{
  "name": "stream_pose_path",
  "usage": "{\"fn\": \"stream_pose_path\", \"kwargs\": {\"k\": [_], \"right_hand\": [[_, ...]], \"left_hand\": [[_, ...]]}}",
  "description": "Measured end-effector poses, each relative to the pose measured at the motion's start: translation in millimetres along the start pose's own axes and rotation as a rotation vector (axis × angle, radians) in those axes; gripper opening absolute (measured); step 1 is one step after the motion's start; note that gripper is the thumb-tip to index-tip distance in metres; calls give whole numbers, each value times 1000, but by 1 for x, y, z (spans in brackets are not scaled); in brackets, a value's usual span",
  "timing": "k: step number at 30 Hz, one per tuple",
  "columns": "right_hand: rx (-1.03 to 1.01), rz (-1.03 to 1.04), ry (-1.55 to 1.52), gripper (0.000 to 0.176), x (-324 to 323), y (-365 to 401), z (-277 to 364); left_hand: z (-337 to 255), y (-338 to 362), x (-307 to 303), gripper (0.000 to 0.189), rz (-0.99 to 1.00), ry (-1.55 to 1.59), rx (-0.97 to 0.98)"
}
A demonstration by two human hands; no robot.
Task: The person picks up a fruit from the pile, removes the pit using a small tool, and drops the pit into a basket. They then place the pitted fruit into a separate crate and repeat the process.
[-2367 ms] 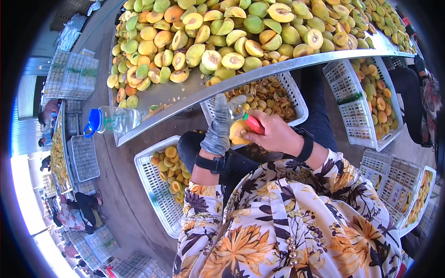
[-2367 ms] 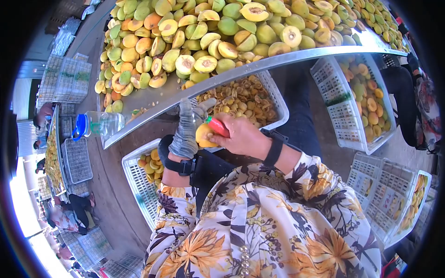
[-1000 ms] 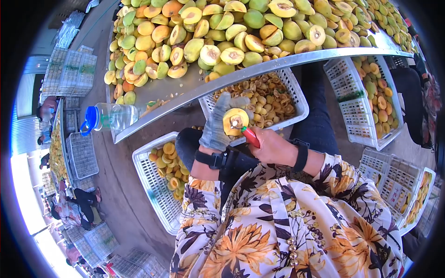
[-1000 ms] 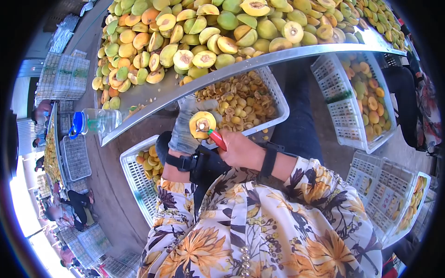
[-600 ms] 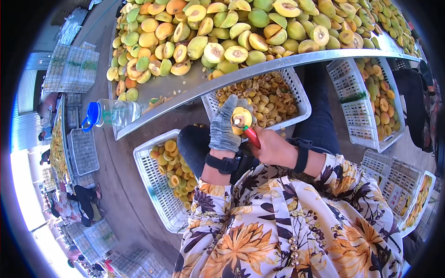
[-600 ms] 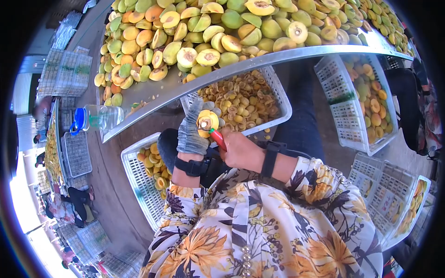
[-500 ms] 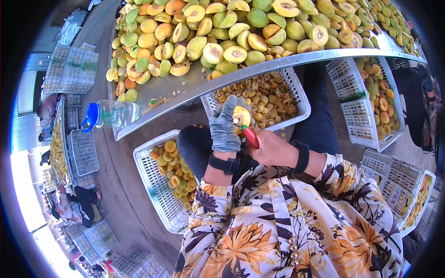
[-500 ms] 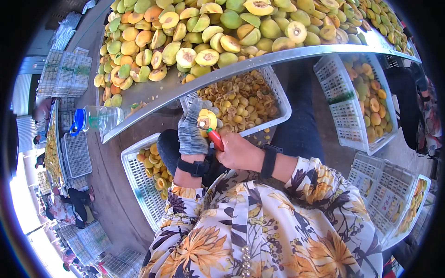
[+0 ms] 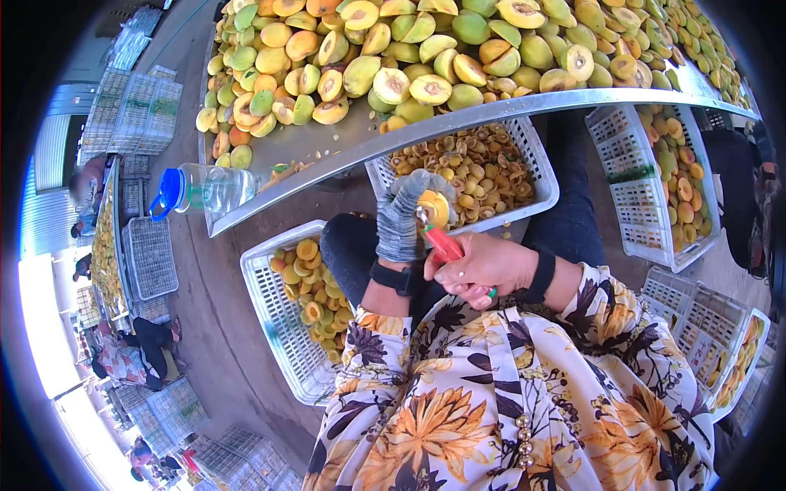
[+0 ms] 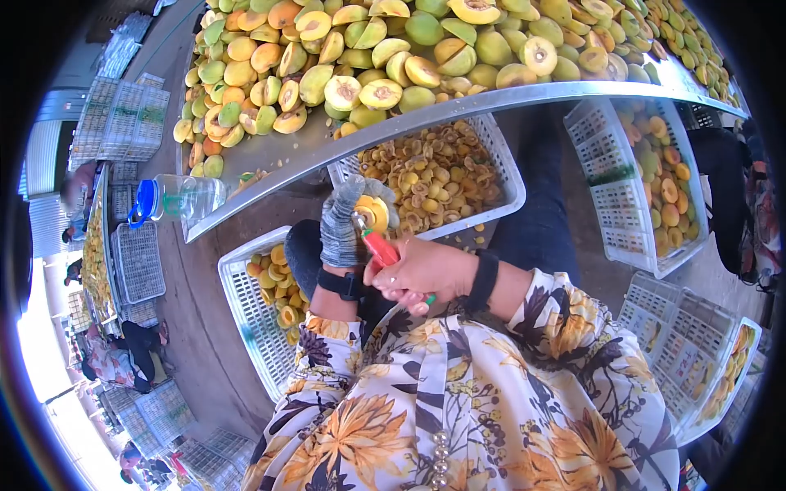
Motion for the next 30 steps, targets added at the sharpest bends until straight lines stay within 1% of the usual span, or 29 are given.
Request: {"fn": "stream_pose_path", "kwargs": {"k": [1, 2, 3, 4, 6, 7, 8, 10, 11, 12, 13, 14, 15, 16, 17, 18, 20, 21, 22, 24, 25, 26, 27, 28, 29, 30], "right_hand": [[1, 1, 3, 16, 0, -1, 0], [-25, 59, -60, 16, 4, -2, 0], [-48, 117, -126, 16, 8, -3, -1], [-43, 120, -124, 16, 7, -5, -2], [-93, 159, -237, 15, 5, -6, 2], [-112, 155, -258, 15, 3, -6, 5], [-110, 157, -247, 15, 4, -1, 10], [-332, 163, -131, 16, 5, 16, 34], [-279, 140, -136, 13, -6, 15, 34], [-284, 148, -134, 13, -17, 10, 29], [-400, -250, 507, 14, -46, 3, 31], [-490, -659, 1149, 18, -63, 6, 38], [-502, -659, 1150, 18, -77, 6, 31], [-517, -796, 1334, 23, -90, 12, 26], [-527, -937, 1515, 30, -95, 16, 28], [-536, -936, 1511, 30, -91, 15, 32], [-401, -931, 1194, 30, -96, 15, 33], [-518, -916, 1225, 31, -95, 7, 33], [-523, -916, 1226, 31, -88, 7, 34], [-545, -960, 1114, 38, -72, 13, 40], [-617, -942, 1087, 45, -66, 17, 43], [-625, -955, 1087, 45, -64, 21, 44], [-632, -957, 1044, 44, -63, 26, 44], [-639, -959, 998, 44, -64, 30, 44], [-671, -960, 987, 43, -64, 36, 44], [-672, -976, 983, 43, -65, 42, 43]], "left_hand": [[4, 0, 2, 36, -22, 120, -13], [6, 0, 4, 34, -46, 240, -26], [8, 2, 5, 40, -33, 237, -65], [9, 0, 2, 40, -39, 238, -63], [16, -5, 10, 47, 67, 393, -128], [18, -7, -1, 50, -45, 266, -122], [25, -15, -7, 50, -47, 266, -112], [40, -22, -57, 50, -486, 442, 31], [17, 0, -41, 52, -389, 342, -78], [9, 7, -54, 48, -355, 277, -76], [-1, 19, -73, 48, -456, 219, -60], [-11, 27, -100, 45, -438, 124, -16], [-33, 45, -117, 42, -496, -114, 0], [-54, 52, -136, 39, -393, -337, 221], [-62, 58, -175, 38, -376, -791, 121], [-94, 65, -168, 34, -456, -1473, -65], [-139, 65, -153, 33, -513, -1620, 293], [-145, 55, -153, 37, -548, -1453, 299], [-153, 35, -148, 41, -580, -1284, 307], [-156, -27, -150, 50, -401, -1703, 400], [-157, -53, -145, 52, -439, -1640, 424], [-154, -78, -136, 54, -473, -1576, 445], [-147, -107, -136, 54, -473, -1631, 474], [-145, -122, -119, 55, -470, -1686, 503], [-125, -135, -130, 58, -520, -1411, 190], [-104, -134, -119, 63, -549, -1121, -114]]}}
Point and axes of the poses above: each hand's wrist, its own y-axis away from the middle knuckle, its own x-axis out of the palm, z = x × y, the point moved 8 cm from there along -y, towards the middle knuckle, and after that the axes turned 8 degrees about x, right-handed, at the moved point
